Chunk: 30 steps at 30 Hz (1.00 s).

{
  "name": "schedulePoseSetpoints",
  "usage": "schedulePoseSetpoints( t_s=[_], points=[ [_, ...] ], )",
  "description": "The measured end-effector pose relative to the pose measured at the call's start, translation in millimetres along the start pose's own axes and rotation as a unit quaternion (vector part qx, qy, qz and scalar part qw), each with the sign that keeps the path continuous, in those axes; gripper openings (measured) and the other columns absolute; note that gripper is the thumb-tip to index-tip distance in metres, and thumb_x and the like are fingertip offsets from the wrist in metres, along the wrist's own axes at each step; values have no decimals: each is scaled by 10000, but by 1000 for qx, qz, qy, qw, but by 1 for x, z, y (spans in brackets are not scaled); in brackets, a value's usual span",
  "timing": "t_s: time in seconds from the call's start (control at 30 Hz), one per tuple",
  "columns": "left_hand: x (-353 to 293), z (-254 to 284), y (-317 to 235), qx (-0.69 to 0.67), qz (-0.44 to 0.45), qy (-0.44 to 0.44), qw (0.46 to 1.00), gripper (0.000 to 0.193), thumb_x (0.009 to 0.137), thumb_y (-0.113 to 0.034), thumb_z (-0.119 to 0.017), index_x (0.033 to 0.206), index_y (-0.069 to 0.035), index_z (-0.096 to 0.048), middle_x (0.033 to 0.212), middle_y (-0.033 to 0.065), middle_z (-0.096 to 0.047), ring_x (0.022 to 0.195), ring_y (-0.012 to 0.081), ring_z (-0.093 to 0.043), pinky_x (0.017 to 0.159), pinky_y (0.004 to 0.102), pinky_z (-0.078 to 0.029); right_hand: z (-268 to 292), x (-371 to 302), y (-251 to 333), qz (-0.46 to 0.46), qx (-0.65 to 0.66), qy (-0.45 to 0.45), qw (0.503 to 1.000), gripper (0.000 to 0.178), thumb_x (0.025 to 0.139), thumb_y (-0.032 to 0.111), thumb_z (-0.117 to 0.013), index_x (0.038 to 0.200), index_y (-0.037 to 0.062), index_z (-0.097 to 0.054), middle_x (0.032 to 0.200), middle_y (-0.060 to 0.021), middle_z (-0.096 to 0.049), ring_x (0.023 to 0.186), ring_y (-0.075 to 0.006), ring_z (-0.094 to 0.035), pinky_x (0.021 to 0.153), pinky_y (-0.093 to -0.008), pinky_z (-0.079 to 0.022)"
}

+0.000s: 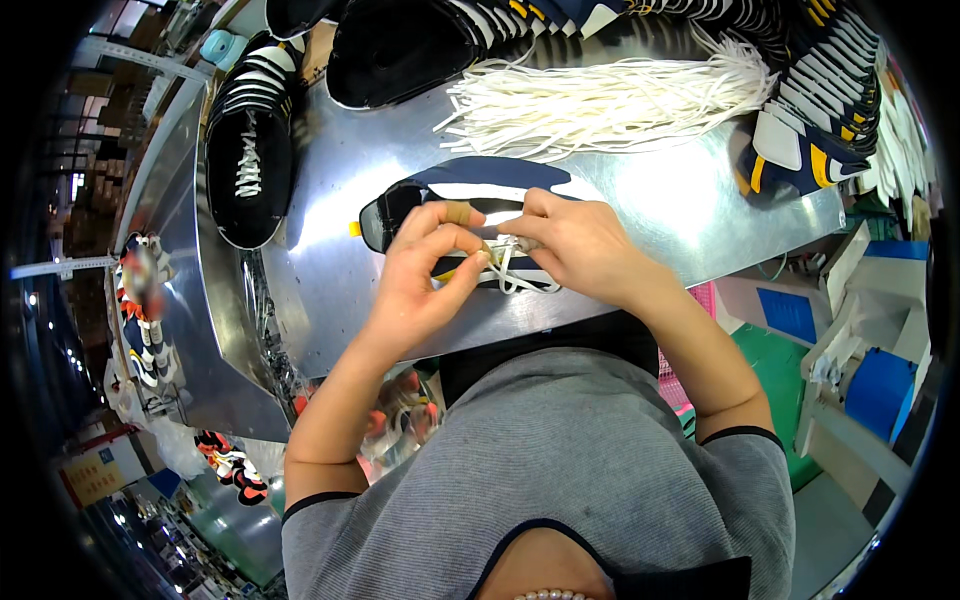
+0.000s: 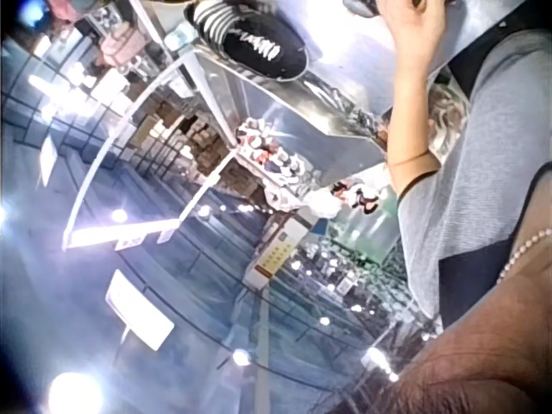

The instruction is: The person threads a white shoelace through the eyelets of a blue and yellow shoe upper by hand, repeating the process on multiple units from a pile on the workstation.

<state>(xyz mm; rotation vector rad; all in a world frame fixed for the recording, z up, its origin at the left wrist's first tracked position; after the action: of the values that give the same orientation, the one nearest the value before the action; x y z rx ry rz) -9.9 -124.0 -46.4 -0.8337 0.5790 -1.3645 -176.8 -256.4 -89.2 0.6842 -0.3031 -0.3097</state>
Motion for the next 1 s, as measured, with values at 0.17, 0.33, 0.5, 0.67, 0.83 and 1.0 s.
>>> schedulePoseSetpoints(
  t_s=[0.17, 0.33, 0.5, 0.67, 0.83, 1.0],
  points=[
    [-5, -10, 21, -46, 29, -59, 997, 57, 848, -46, -673, 877, -10, -639, 1053, 108, -646, 1007, 262, -602, 876, 358, -478, -2, 1, -29, -19, 134, -62, 989, 159, 842, 87, -678, 1000, 87, -684, 876, -71, -586, 736, -221, -617, 644, -329, -479],
    [-9, -6, 24, -17, 27, -48, 998, 39, 897, -28, -641, 925, -11, -662, 1094, 105, -630, 972, 183, -613, 856, 297, -496, 57, -46, -33, -47, 269, -15, 962, 168, 816, 120, -746, 944, 14, -720, 814, -37, -630, 708, -131, -585, 605, -268, -422],
    [1, 3, -17, 146, -72, -129, 978, 74, 798, -43, -712, 849, -41, -659, 1043, 84, -642, 982, 282, -565, 842, 362, -454, 124, -102, -9, -80, 370, 46, 924, 366, 730, 209, -841, 1034, 25, -751, 748, 1, -641, 596, -65, -498, 559, -262, -401],
    [27, -12, -38, 123, -82, -100, 984, 72, 802, -47, -720, 863, -42, -682, 1011, 71, -633, 978, 247, -552, 870, 348, -436, 37, -36, 11, -156, 308, -78, 935, 271, 887, 156, -734, 1129, 35, -730, 852, -42, -639, 732, -117, -541, 687, -260, -459],
    [27, -16, -27, 118, -70, -78, 988, 84, 840, -58, -718, 903, -21, -679, 986, 95, -642, 952, 261, -591, 850, 356, -462, -16, -17, 0, -127, 407, -210, 880, 115, 948, 114, -650, 945, -1, -653, 779, 17, -542, 698, -63, -489, 623, -221, -391],
    [2, 5, -2, 80, 116, 7, 990, 244, 946, -176, -658, 1119, -5, -671, 1054, 107, -684, 952, 230, -639, 864, 332, -501, -16, -19, 4, -257, 576, -152, 761, 111, 993, 130, -573, 931, 39, -585, 713, 33, -542, 501, -19, -392, 465, -189, -284]
  ],
)
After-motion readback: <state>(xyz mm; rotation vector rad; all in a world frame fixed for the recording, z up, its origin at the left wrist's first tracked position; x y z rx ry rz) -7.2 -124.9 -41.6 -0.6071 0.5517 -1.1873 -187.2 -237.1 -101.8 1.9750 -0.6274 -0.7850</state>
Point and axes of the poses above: each hand's wrist, its own x-axis towards the middle knuckle, its own z-axis out of the back of the hand, y = z × x, the point moved 1 cm from there along x, towards the middle knuckle
